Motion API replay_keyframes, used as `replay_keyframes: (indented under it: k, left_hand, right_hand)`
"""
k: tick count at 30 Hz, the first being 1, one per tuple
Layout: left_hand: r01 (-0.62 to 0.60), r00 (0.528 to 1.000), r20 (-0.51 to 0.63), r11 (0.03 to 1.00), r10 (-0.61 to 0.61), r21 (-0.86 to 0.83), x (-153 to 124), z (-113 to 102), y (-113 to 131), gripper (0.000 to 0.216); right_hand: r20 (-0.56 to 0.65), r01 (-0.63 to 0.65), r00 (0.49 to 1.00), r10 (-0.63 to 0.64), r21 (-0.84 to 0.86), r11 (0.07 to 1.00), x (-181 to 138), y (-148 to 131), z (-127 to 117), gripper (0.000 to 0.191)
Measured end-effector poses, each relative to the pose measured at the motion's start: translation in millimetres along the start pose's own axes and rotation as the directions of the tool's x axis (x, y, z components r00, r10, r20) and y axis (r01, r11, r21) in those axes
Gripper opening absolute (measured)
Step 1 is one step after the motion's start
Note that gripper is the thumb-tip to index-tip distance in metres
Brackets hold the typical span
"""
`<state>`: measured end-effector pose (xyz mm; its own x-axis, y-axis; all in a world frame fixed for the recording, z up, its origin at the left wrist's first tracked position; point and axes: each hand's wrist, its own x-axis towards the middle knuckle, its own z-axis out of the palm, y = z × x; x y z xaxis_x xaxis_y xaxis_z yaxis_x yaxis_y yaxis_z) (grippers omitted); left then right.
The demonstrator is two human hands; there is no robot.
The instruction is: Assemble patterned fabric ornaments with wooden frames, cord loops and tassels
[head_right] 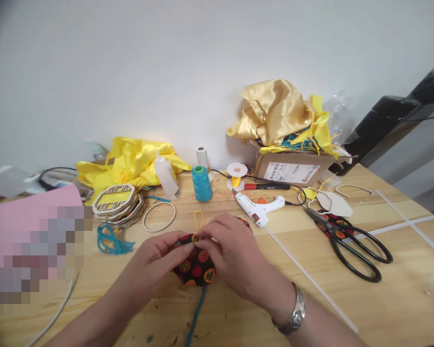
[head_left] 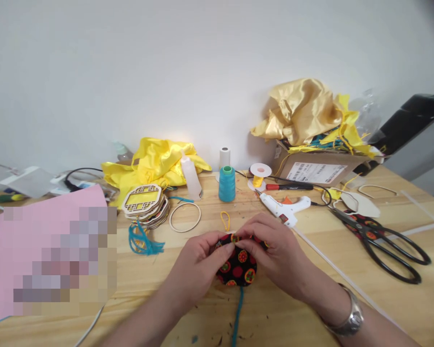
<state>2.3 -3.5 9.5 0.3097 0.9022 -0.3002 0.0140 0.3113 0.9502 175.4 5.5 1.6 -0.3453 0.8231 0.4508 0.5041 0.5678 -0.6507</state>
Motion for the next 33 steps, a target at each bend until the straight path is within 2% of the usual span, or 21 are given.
replay_keyframes:
  k: [2, 5, 9, 14, 16, 18, 20, 22, 24, 26, 29, 33]
  left_hand:
    - [-0.005, 1.000, -0.016, 1.000, 0.006, 0.023, -0.1, 0.4, 0.5, 0.020]
    - [-0.001, 1.000, -0.005, 0.999, 0.001, 0.045, -0.1, 1.2, 0.8, 0.021]
    - [-0.015, 1.000, 0.012, 0.996, 0.014, 0.090, 0.0, 2.6, 1.0, 0.020]
    - [-0.027, 0.999, 0.026, 0.987, 0.024, 0.157, -0.1, 4.0, -0.3, 0.021]
    - [-0.035, 0.999, 0.030, 0.981, 0.030, 0.189, -0.8, 4.4, -0.2, 0.022]
    - [-0.033, 0.999, 0.025, 0.979, 0.028, 0.201, -1.8, 4.6, 0.8, 0.021]
    - [-0.011, 1.000, 0.008, 0.987, 0.009, 0.162, -2.5, 4.5, 2.1, 0.021]
    - [0.026, 0.999, -0.022, 0.995, -0.024, 0.095, -2.2, 4.0, 2.9, 0.021]
    - [0.053, 0.997, -0.056, 0.998, -0.051, 0.024, -0.6, 2.9, 2.3, 0.021]
    - [0.065, 0.995, -0.077, 0.997, -0.069, -0.050, 1.6, 1.5, 0.2, 0.022]
    - [0.058, 0.993, -0.090, 0.985, -0.073, -0.161, 4.4, -0.9, -4.1, 0.021]
    - [0.036, 0.995, -0.080, 0.970, -0.057, -0.240, 5.1, -2.4, -7.5, 0.016]
  right_hand:
    - [-0.022, 0.026, 0.999, -0.026, -0.026, 0.999, -0.1, 0.4, 0.0, 0.009]
    - [-0.026, 0.140, 0.989, -0.146, -0.151, 0.979, -0.9, 1.6, -0.2, 0.012]
    - [0.096, 0.330, 0.943, -0.318, -0.376, 0.866, -2.2, 2.2, -1.2, 0.018]
    - [0.259, 0.427, 0.904, -0.340, -0.505, 0.750, -3.3, -2.9, -1.5, 0.020]
    - [0.290, 0.432, 0.901, -0.323, -0.525, 0.734, -3.9, -4.1, -0.1, 0.021]
    - [0.271, 0.409, 0.912, -0.309, -0.530, 0.743, -3.9, -3.1, 1.5, 0.020]
    - [0.169, 0.333, 0.943, -0.288, -0.532, 0.778, -2.9, 0.3, 2.0, 0.021]
    - [0.013, 0.210, 0.971, -0.237, -0.516, 0.831, -1.0, 4.6, 0.3, 0.020]
    - [-0.133, 0.073, 0.980, -0.151, -0.461, 0.884, 1.1, 8.1, -3.1, 0.018]
    - [-0.200, 0.006, 0.976, -0.089, -0.381, 0.925, 2.7, 9.1, -6.4, 0.017]
    - [-0.162, 0.089, 0.976, -0.144, -0.308, 0.947, 3.5, 6.0, -8.2, 0.017]
    - [-0.042, 0.195, 0.974, -0.224, -0.353, 0.915, 2.8, 1.7, -5.1, 0.016]
